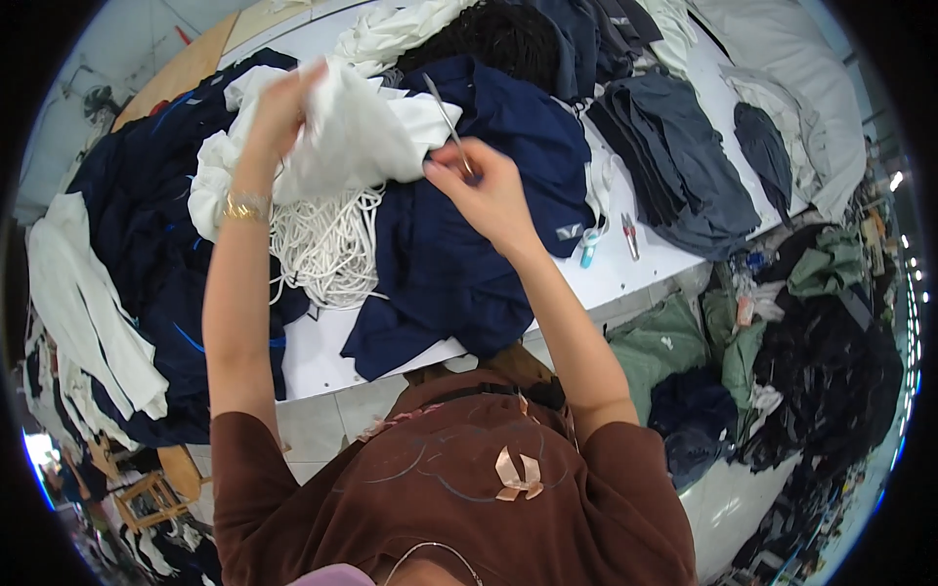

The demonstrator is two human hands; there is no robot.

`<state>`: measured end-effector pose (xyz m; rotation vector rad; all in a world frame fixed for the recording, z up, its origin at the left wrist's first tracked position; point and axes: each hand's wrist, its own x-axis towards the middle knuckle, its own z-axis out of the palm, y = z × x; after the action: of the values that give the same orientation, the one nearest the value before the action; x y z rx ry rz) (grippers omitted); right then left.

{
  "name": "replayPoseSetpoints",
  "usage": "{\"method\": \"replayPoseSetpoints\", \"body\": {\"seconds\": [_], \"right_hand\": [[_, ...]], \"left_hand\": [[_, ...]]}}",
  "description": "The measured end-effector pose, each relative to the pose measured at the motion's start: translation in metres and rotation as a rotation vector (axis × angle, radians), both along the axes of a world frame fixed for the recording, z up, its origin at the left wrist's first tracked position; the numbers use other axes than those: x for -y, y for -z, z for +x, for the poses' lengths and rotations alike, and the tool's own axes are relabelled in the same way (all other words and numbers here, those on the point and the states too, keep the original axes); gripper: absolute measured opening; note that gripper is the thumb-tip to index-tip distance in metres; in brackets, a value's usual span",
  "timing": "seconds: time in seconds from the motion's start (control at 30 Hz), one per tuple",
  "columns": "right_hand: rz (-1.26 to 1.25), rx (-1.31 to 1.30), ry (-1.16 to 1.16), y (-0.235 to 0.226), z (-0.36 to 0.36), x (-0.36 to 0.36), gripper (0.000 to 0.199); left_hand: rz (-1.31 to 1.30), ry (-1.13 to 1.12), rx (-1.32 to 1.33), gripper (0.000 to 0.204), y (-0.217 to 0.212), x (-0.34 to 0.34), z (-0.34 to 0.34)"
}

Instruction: Threading drawstrings through the waistbands of shorts using a long threading needle.

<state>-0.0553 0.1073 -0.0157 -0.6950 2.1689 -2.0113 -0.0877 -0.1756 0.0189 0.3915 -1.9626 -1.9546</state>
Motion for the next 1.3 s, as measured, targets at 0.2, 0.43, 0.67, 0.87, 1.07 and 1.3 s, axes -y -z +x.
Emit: {"method": "replayPoseSetpoints", "body": {"seconds": [0.2, 0.43, 0.67, 0.87, 1.07, 1.3], "right_hand": [[-0.253, -0.505, -0.044, -0.132, -0.103, 0.053, 0.049], [-0.026, -0.863, 0.295, -0.212, -0.156, 0.024, 0.074], [-0.653, -0.373, -0.32, -0.202, -0.15, -0.035, 0.03], [0.478, -0.766, -0.835, -0.151, -0.126, -0.043, 0.039], [0.604, -0.563, -0.26, -0.177, -0.24, -0.095, 0.048], [0.349, -0.736, 0.04, -0.224, -0.274, -0.078, 0.04]], "left_hand": [[0.199, 0.38, -0.604, 0.044, -0.188, -0.082, -0.046], [-0.586, -0.004, -0.531, 0.063, -0.319, -0.134, -0.011], [-1.313, -0.375, 0.03, 0.089, -0.328, -0.155, -0.016], [-1.451, -0.381, 0.532, 0.08, -0.318, -0.164, -0.05], [-1.399, -0.556, 0.494, 0.07, -0.326, -0.098, 0.01], [-1.54, -0.552, 0.385, 0.057, -0.298, -0.109, 0.035]]}}
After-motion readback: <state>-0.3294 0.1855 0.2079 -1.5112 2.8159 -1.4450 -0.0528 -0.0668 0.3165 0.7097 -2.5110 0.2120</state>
